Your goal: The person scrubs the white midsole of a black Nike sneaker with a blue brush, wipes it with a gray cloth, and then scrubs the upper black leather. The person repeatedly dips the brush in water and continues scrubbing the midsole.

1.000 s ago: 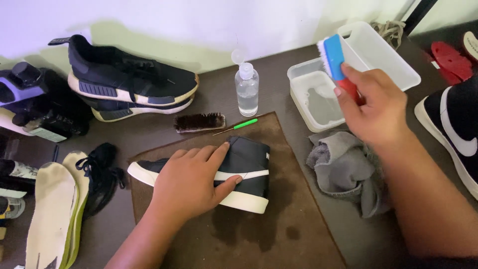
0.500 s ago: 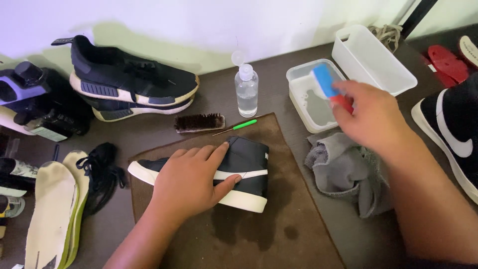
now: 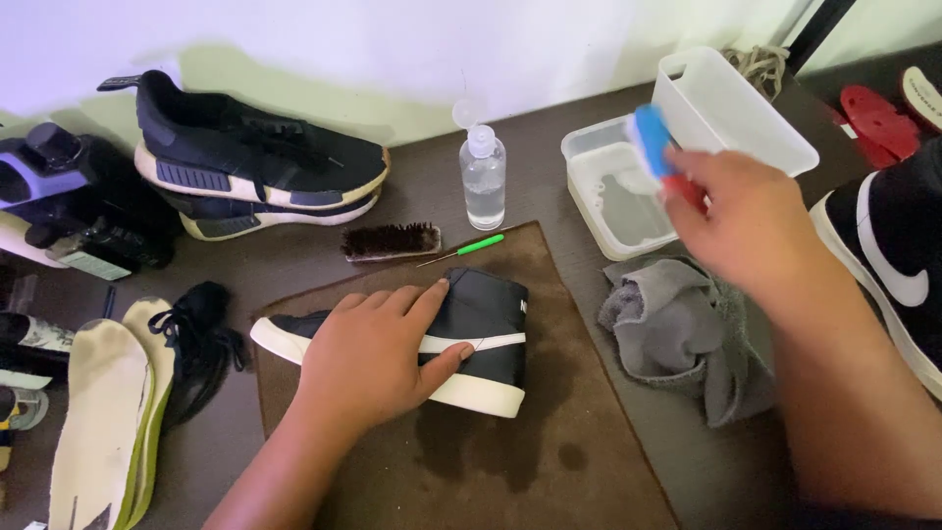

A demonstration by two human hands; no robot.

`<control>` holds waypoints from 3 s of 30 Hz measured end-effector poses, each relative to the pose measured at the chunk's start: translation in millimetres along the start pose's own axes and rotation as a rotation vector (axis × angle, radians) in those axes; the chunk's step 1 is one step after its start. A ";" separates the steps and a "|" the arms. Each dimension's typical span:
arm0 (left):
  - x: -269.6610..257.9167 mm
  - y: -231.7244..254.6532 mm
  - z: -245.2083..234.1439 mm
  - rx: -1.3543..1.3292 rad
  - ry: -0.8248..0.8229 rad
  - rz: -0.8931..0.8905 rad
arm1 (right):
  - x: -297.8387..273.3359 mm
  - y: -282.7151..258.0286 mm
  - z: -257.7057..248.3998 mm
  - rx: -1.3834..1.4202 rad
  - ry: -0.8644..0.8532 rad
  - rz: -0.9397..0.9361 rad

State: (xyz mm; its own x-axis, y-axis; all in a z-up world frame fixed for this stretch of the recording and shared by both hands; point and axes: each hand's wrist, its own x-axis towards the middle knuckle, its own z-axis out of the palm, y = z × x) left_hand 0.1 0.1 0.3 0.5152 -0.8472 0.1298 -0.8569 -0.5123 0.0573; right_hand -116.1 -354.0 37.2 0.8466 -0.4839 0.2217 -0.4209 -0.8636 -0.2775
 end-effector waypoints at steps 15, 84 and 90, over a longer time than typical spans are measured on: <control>-1.4 -0.1 0.3 0.017 -0.002 -0.006 | -6.4 -8.0 -5.1 -0.044 -0.005 -0.117; -37.5 9.3 -1.5 0.193 0.288 0.392 | -18.0 23.6 15.3 -0.094 0.257 -0.477; -8.4 2.2 -15.3 -0.021 0.099 0.326 | -26.1 -10.1 5.7 0.266 -0.117 -0.473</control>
State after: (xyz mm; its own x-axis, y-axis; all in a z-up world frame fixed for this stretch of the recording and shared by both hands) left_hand -6.4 8.2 14.6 0.2108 -0.9476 0.2402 -0.9769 -0.2130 0.0172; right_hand -132.1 -331.9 28.9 0.9603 -0.0201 0.2781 0.0975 -0.9102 -0.4025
